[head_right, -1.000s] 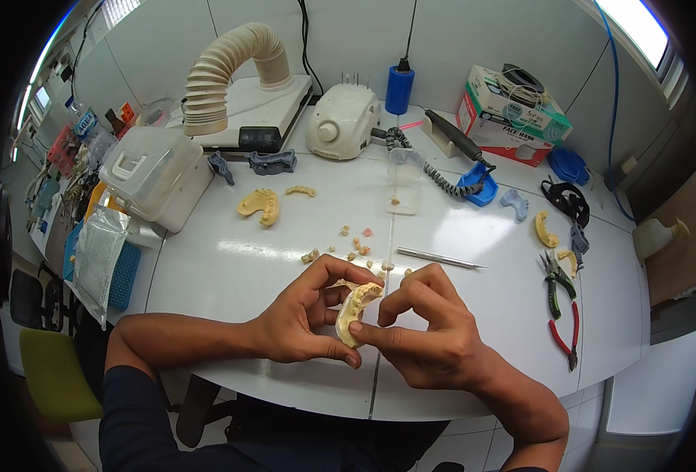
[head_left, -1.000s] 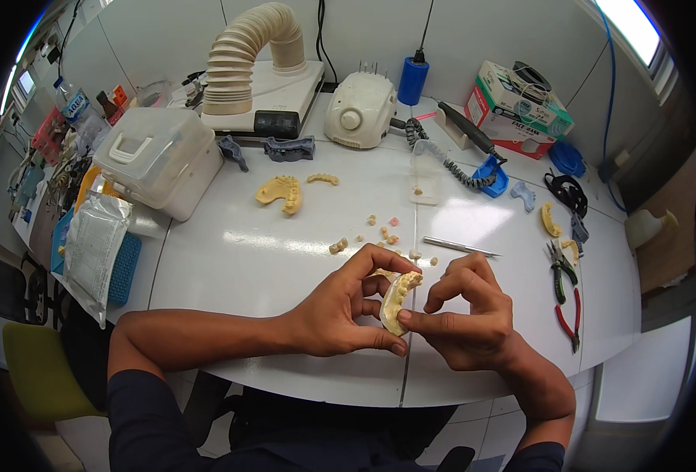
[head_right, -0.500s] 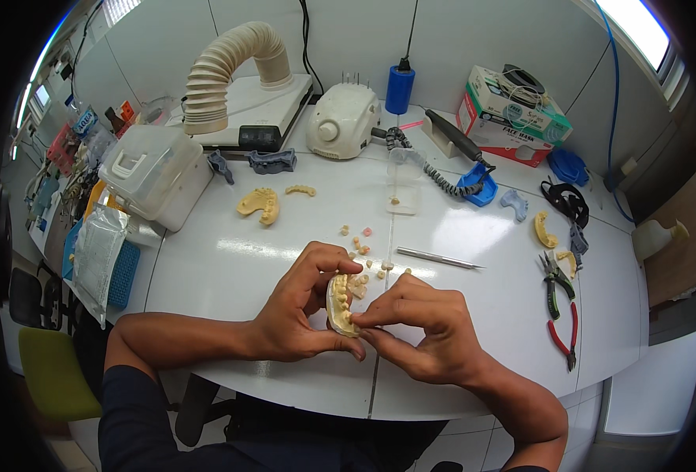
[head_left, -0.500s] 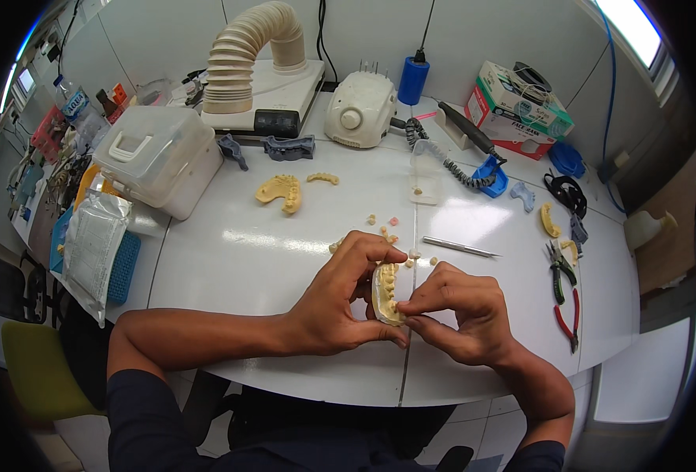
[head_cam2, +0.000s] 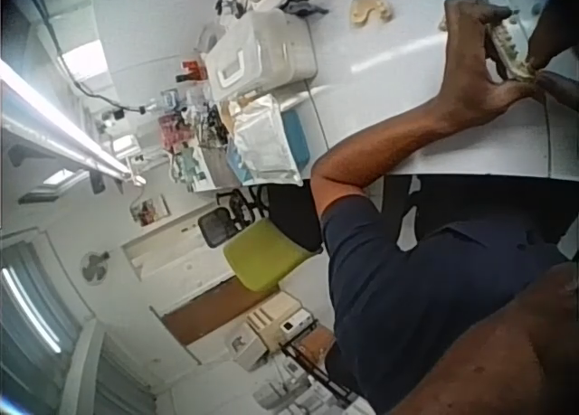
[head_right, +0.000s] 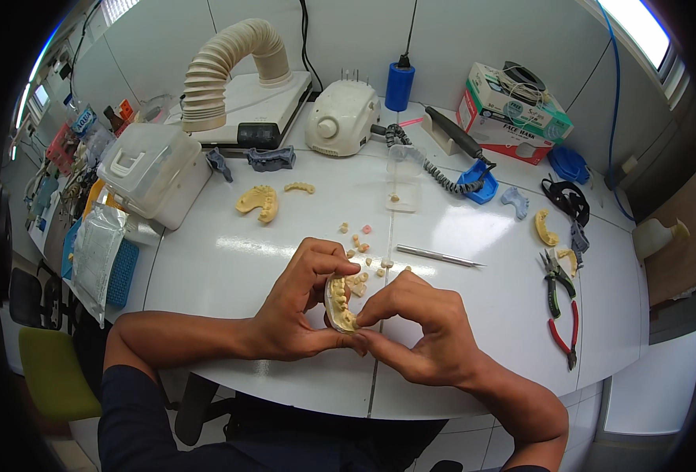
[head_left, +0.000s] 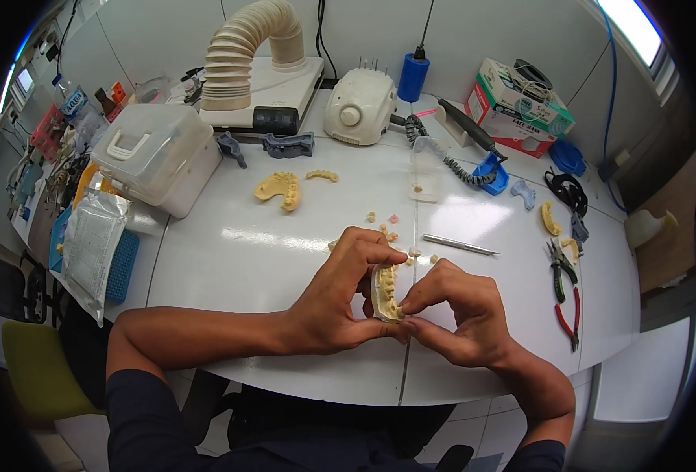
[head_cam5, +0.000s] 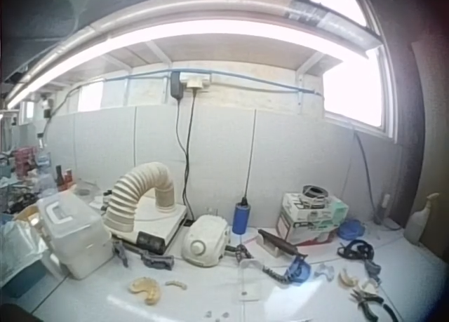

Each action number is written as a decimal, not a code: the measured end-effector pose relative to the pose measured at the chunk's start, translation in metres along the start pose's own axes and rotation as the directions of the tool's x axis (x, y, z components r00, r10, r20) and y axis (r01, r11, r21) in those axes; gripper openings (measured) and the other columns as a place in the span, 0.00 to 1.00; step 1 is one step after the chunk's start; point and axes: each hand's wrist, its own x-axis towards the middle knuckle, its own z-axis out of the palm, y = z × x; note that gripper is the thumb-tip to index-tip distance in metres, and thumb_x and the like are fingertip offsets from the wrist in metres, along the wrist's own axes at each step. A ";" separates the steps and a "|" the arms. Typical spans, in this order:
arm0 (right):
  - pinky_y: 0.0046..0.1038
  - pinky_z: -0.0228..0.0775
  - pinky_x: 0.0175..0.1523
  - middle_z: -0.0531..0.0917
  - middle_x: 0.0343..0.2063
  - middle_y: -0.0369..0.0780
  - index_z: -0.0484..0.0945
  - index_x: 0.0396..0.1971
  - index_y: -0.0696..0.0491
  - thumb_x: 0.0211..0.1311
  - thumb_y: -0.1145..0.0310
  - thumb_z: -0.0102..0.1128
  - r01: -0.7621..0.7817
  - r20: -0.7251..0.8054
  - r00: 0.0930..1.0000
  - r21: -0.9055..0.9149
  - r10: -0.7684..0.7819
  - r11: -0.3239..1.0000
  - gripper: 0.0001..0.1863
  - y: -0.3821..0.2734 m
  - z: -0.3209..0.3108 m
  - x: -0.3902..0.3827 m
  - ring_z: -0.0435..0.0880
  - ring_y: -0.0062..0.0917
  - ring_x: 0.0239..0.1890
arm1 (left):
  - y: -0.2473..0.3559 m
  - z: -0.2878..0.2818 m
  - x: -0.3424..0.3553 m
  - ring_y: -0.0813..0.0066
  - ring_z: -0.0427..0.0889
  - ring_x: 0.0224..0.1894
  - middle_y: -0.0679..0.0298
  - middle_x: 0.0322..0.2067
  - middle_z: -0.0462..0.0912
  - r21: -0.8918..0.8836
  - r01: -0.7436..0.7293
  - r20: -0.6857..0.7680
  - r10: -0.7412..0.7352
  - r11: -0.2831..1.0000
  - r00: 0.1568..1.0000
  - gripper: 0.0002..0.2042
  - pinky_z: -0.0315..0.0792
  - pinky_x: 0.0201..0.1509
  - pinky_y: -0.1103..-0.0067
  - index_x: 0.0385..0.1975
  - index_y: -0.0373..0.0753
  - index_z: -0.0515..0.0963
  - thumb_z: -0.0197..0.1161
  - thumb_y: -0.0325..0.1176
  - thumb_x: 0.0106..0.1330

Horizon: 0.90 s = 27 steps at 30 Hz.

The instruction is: The recorder is setting artificial teeth into a wax base on a dental model using a wax carving tool.

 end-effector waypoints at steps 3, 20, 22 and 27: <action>0.26 0.75 0.42 0.88 0.31 0.38 0.86 0.33 0.55 0.53 0.79 0.74 -0.032 0.010 0.999 0.000 0.032 0.999 0.07 0.004 0.002 -0.004 0.85 0.26 0.33 | 0.001 0.001 -0.002 0.67 0.73 0.54 0.53 0.56 0.63 0.021 -0.025 0.006 0.025 0.999 1.000 0.41 0.80 0.37 0.80 0.64 0.40 0.66 0.86 0.35 0.52; 0.27 0.75 0.47 0.91 0.35 0.40 0.87 0.36 0.57 0.53 0.84 0.73 -0.067 0.024 0.998 0.035 0.066 0.997 0.10 0.004 -0.002 -0.003 0.88 0.27 0.37 | -0.003 0.001 -0.001 0.70 0.73 0.52 0.55 0.56 0.62 0.008 -0.057 0.009 0.057 0.998 0.998 0.41 0.80 0.38 0.79 0.65 0.42 0.65 0.85 0.32 0.52; 0.28 0.77 0.47 0.90 0.34 0.39 0.88 0.35 0.56 0.52 0.82 0.74 -0.058 0.030 0.998 0.005 0.058 0.998 0.10 0.002 -0.004 -0.002 0.88 0.29 0.37 | -0.004 0.001 -0.001 0.70 0.73 0.52 0.55 0.56 0.62 0.013 -0.055 0.009 0.055 0.998 0.998 0.41 0.80 0.38 0.79 0.65 0.42 0.65 0.85 0.33 0.52; 0.28 0.77 0.46 0.90 0.33 0.39 0.88 0.35 0.56 0.51 0.81 0.74 -0.067 0.030 0.997 -0.010 0.067 0.998 0.10 0.000 -0.004 -0.001 0.87 0.29 0.36 | -0.005 0.001 -0.002 0.70 0.72 0.52 0.55 0.56 0.62 0.018 -0.059 0.010 0.059 0.998 0.998 0.41 0.79 0.38 0.79 0.65 0.42 0.65 0.85 0.33 0.53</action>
